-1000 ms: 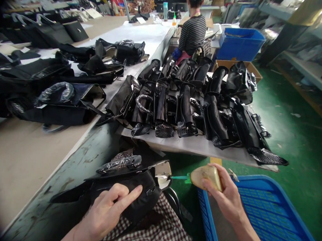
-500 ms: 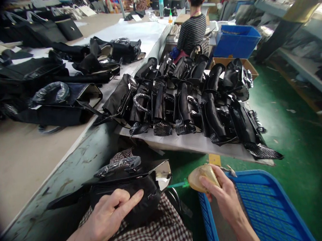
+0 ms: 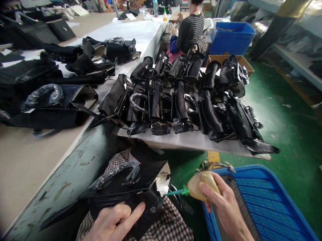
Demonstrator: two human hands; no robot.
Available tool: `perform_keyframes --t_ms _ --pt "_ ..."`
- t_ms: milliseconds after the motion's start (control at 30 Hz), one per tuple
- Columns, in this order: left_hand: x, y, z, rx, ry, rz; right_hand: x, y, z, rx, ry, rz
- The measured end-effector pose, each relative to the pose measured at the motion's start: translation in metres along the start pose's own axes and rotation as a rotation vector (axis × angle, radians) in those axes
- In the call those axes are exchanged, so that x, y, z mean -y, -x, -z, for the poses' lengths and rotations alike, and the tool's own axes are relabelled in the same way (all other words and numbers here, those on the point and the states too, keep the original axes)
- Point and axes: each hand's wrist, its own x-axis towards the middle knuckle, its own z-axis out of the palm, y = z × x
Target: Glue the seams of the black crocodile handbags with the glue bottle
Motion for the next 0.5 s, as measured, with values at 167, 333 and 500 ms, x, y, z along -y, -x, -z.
perform_keyframes --t_ms 167,333,500 --pt "-0.001 0.0 0.0 0.033 -0.015 0.01 -0.012 -0.009 0.011 -0.034 0.208 0.077" --pt "0.003 0.004 -0.005 0.03 0.0 0.001 -0.02 -0.011 0.012 -0.134 0.32 0.165" --pt "0.005 0.001 -0.005 0.011 0.0 0.031 -0.021 -0.008 0.007 -0.255 0.323 0.249"
